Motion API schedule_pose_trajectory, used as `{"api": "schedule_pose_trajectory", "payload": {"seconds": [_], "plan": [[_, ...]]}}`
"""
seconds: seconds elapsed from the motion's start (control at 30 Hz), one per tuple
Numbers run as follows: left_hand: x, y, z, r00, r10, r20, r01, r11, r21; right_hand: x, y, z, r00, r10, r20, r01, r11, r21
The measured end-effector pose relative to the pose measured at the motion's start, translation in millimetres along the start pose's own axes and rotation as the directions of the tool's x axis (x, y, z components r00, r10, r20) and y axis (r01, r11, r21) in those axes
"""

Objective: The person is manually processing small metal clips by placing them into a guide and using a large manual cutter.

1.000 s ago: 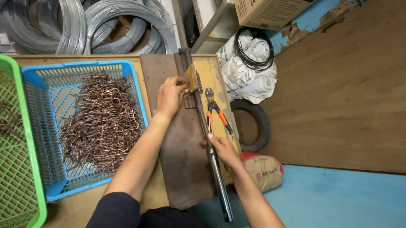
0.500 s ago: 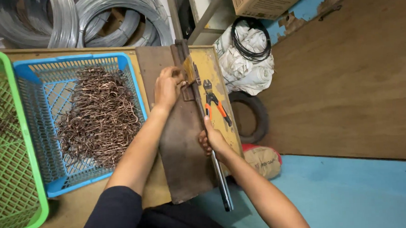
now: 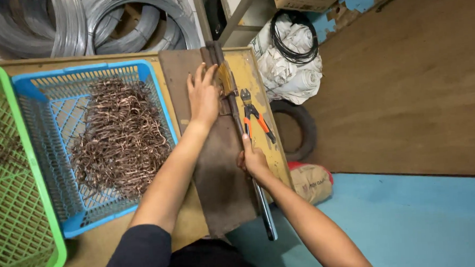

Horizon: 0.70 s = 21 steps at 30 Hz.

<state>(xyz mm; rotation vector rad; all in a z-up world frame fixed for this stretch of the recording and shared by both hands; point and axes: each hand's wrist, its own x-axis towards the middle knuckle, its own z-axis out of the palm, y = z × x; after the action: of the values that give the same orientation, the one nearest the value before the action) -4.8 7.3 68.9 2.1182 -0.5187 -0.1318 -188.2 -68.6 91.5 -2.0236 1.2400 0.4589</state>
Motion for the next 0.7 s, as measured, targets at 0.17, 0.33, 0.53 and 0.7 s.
{"api": "schedule_pose_trajectory", "payload": {"seconds": [0.17, 0.33, 0.53, 0.7], "plan": [[-4, -7, 7, 0.985, 0.161, -0.064, -0.151, 0.978, 0.142, 38, 32, 16, 0.997, -0.044, -0.055, 0.048, 0.997, 0.058], [-3, -27, 26, 0.971, 0.218, -0.100, -0.190, 0.953, 0.236, 33, 26, 18, 0.998, -0.031, -0.058, 0.034, 0.998, 0.061], [2, -26, 26, 0.985, 0.114, -0.130, -0.083, 0.971, 0.225, 33, 22, 18, 0.998, -0.039, -0.040, 0.040, 0.998, 0.040], [1, -29, 34, 0.982, 0.129, -0.137, -0.079, 0.943, 0.323, 36, 34, 20, 0.994, -0.073, -0.076, 0.085, 0.984, 0.160]]}}
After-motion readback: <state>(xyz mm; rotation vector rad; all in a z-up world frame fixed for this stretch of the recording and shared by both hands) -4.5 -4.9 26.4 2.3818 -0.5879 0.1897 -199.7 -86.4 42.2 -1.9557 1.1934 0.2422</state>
